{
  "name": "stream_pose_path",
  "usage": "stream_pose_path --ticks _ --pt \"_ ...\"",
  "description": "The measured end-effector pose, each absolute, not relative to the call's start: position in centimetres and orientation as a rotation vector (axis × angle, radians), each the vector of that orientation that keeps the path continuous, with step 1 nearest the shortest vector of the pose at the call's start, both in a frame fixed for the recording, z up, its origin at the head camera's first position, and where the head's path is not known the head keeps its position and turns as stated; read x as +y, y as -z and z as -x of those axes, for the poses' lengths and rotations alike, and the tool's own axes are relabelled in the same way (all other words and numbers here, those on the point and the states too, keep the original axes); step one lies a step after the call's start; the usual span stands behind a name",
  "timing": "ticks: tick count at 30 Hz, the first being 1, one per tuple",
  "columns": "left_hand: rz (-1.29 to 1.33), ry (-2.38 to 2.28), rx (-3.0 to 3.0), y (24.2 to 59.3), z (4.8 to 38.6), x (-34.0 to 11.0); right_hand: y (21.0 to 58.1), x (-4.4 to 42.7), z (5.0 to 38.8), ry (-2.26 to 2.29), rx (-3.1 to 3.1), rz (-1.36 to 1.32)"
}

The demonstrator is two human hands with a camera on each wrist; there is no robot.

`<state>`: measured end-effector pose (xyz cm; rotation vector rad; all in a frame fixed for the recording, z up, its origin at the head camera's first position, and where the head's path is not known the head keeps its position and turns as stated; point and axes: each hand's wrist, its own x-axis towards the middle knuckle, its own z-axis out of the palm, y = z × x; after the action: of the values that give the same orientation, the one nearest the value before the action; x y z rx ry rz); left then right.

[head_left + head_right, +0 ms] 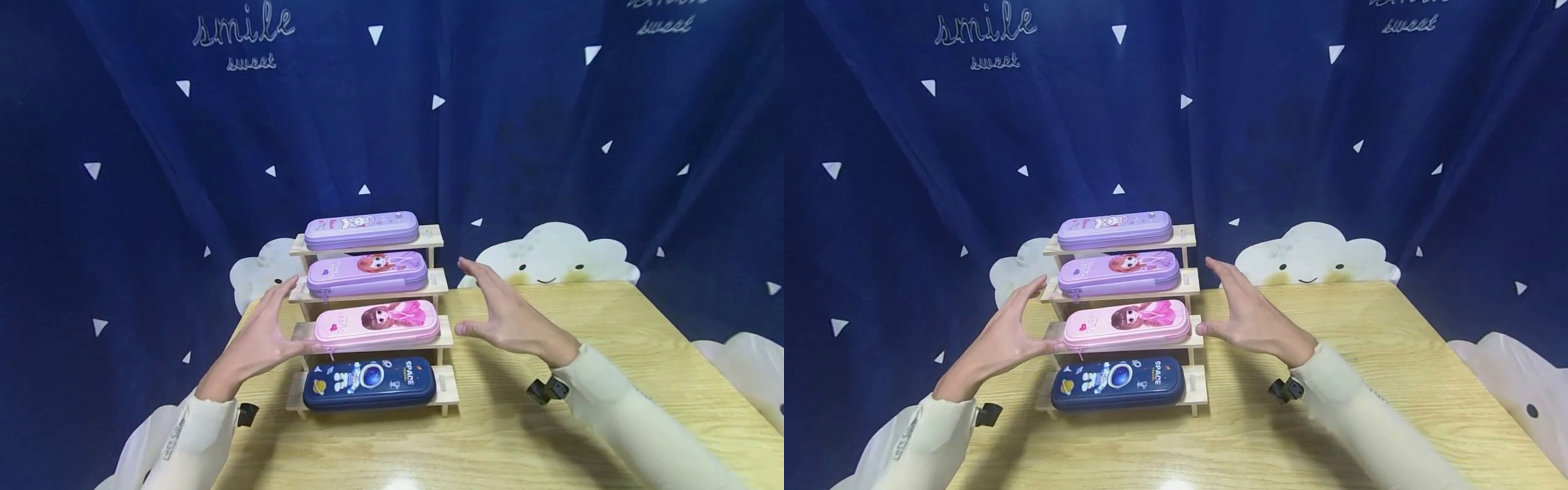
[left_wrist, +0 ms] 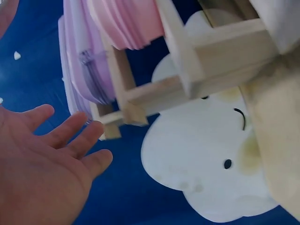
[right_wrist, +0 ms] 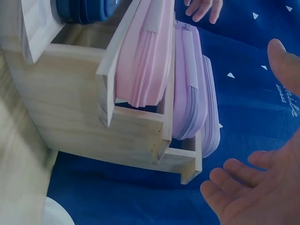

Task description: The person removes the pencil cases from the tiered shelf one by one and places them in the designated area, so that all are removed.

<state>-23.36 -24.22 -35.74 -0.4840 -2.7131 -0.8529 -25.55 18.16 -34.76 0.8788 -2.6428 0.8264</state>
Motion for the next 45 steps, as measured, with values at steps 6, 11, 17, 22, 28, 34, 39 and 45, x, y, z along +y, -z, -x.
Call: stream_pose_path --ticks 6,11,17,22,28,34,39,45 --pt "0.416 0.991 -2.663 37.4 23.7 -25.9 35.4 18.3 25.5 -0.94 -2.635 -0.885" --pt "0.396 1.162 -2.658 38.9 24.1 -27.0 36.2 18.4 25.6 -1.072 -2.59 -0.918" --pt "0.407 1.342 -2.69 40.9 24.7 -27.5 37.2 18.1 25.1 -1.223 -2.561 -0.965" --pt "0.425 1.38 -2.719 41.8 25.1 -27.5 37.9 17.8 24.9 -1.314 -2.513 -1.062" --pt "0.433 1.424 -2.752 42.3 25.6 -27.2 39.2 17.3 24.6 -1.385 -2.509 -1.162" --pt "0.411 1.433 -2.798 42.8 25.8 -26.9 40.1 16.5 24.0 -1.46 -2.531 -1.196" --pt "0.378 1.413 -2.813 43.1 26.0 -27.0 40.5 15.8 23.6 -1.484 -2.526 -1.244" --pt "0.354 1.409 -2.819 43.5 26.2 -26.8 41.4 15.2 23.5 -1.434 -2.534 -1.325"
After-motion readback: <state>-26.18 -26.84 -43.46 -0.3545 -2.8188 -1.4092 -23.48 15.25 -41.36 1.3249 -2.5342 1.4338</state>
